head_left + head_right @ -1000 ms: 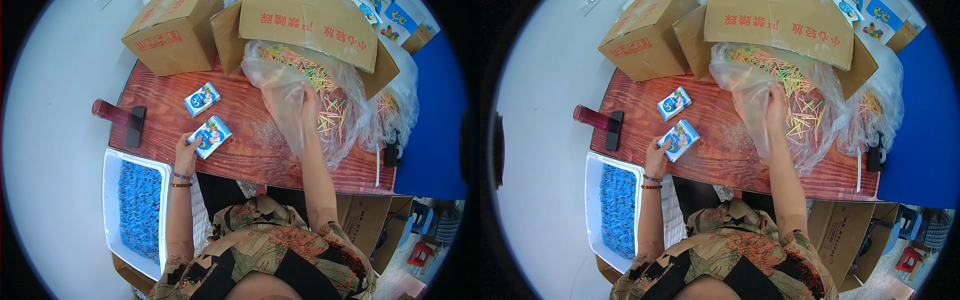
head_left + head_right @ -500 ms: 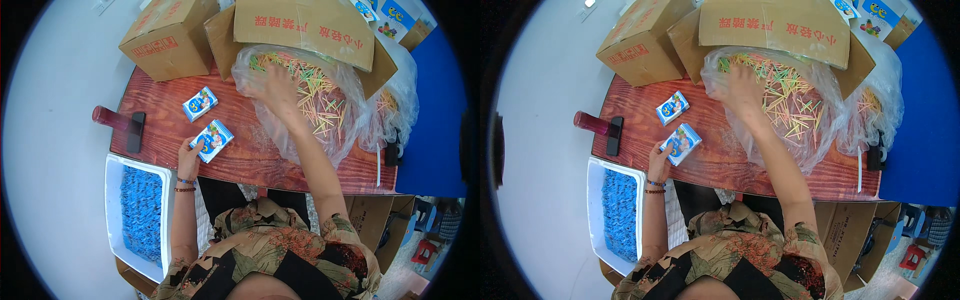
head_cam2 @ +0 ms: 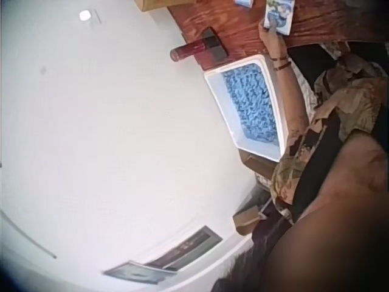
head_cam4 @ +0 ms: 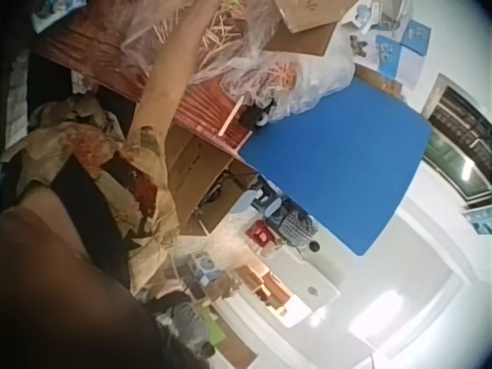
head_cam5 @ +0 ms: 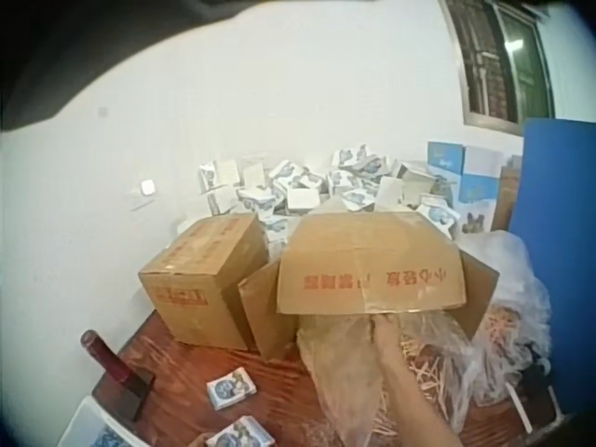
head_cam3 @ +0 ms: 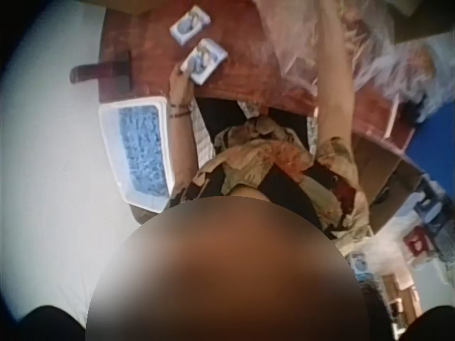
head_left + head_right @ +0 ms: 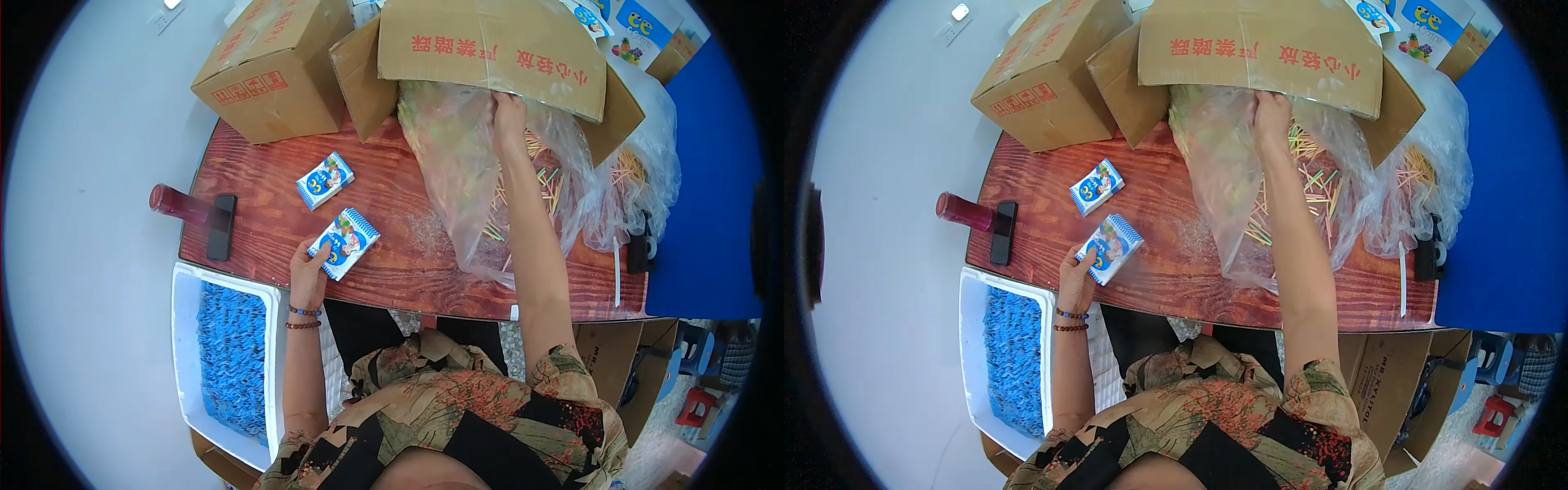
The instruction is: Packing small wooden sticks into blue plastic packets.
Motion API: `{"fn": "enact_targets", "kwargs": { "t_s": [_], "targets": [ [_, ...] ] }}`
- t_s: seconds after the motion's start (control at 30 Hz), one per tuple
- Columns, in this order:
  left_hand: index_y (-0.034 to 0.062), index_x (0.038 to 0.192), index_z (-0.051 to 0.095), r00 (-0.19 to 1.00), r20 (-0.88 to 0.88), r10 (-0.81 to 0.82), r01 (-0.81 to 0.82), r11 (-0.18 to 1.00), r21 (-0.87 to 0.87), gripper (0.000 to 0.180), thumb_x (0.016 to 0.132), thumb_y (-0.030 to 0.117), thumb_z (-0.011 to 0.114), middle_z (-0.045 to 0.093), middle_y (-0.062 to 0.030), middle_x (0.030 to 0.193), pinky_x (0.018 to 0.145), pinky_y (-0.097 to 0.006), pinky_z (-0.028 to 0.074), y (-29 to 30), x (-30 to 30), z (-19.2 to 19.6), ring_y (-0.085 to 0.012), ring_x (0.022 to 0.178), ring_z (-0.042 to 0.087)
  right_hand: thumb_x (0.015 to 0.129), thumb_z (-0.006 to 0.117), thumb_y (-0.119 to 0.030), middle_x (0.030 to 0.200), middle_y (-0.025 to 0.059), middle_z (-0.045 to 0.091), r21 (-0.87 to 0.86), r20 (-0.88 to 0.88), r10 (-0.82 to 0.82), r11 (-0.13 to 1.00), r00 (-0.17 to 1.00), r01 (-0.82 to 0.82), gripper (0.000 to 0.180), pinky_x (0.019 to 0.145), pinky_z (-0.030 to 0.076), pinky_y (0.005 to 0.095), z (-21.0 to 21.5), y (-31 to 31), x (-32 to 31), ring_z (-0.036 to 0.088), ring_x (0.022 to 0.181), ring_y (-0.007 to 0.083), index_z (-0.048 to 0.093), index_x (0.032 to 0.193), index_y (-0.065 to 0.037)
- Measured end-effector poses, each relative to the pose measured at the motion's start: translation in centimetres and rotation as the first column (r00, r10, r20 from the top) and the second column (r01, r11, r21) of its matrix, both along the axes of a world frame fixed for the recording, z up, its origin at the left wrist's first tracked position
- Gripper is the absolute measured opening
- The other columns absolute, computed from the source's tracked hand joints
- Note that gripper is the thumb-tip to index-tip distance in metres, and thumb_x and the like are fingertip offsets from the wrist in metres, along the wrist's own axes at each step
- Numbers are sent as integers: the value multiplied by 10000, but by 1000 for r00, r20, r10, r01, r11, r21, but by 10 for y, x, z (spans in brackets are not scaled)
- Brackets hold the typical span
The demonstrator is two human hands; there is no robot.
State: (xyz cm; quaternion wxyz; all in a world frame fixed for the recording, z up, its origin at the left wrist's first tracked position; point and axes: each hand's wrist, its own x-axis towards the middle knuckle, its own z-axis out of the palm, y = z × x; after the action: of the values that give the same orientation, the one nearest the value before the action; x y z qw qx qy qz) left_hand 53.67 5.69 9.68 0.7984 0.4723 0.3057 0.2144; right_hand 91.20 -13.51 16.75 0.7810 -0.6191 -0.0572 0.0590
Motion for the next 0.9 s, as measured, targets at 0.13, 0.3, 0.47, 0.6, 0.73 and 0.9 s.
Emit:
{"fn": "enact_targets", "kwargs": {
  "t_s": [0.13, 0.3, 0.47, 0.6, 0.73, 0.9],
  "targets": [
    [0, 1089, 551, 1000, 12, 10, -9, 1000, -22, 216, 901, 83, 619, 650, -96, 1030, 815, -316, 541, -2, 3, 4, -167, 913, 648, 907, 512, -182, 602, -18, 549, -150, 51, 189, 972, 981, -179, 197, 446, 366, 241, 4, -6, -13, 466, 475, 81, 598, 761, -82],
    [-4, 1102, 550, 999, 44, 17, -15, 999, -48, 227, 906, 91, 612, 652, -105, 1052, 833, -330, 540, 2, -5, 0, -178, 934, 652, 920, 533, -180, 820, 42, 632, 34, 6, 381, 924, 924, -381, 170, 630, 476, 247, 9, -8, -42, 598, 723, 108, 610, 991, -46],
    [-10, 1092, 547, 996, 56, 66, -60, 993, -100, 213, 905, 71, 608, 642, -119, 1061, 814, -316, 549, 0, -11, 8, -182, 929, 652, 933, 531, -211, 1092, 116, 594, -283, 383, 478, 875, 790, -393, 297, 875, 446, 333, -4, -16, -109, 567, 997, 193, 535, 1141, 1],
    [-25, 1133, 534, 995, 75, 61, -52, 993, -108, 253, 917, 90, 594, 633, -126, 1096, 854, -331, 536, -5, -20, 30, -194, 973, 643, 890, 567, -221, 1101, 151, 555, -592, 237, 727, 634, 644, -498, 381, 887, 434, 406, -1, -3, -182, 550, 1010, 312, 507, 1197, -6],
    [-33, 1175, 521, 989, 148, 21, -3, 993, -120, 293, 926, 109, 581, 627, -104, 1119, 899, -352, 513, -11, -7, 48, -195, 1032, 620, 860, 582, -224, 1096, 195, 543, -725, 434, 669, 657, 603, -207, 368, 866, 436, 434, -43, 34, -226, 543, 1008, 374, 534, 1180, -48],
    [-16, 1115, 544, 992, 73, -103, 102, 995, 19, 233, 904, 65, 604, 633, -75, 1008, 780, -279, 523, -36, 25, 61, -130, 891, 628, 821, 569, -181, 1231, 152, 531, -789, 353, 758, 556, 548, -260, 414, 974, 352, 507, -89, 56, -242, 490, 1168, 325, 550, 1221, -79]
  ]
}}
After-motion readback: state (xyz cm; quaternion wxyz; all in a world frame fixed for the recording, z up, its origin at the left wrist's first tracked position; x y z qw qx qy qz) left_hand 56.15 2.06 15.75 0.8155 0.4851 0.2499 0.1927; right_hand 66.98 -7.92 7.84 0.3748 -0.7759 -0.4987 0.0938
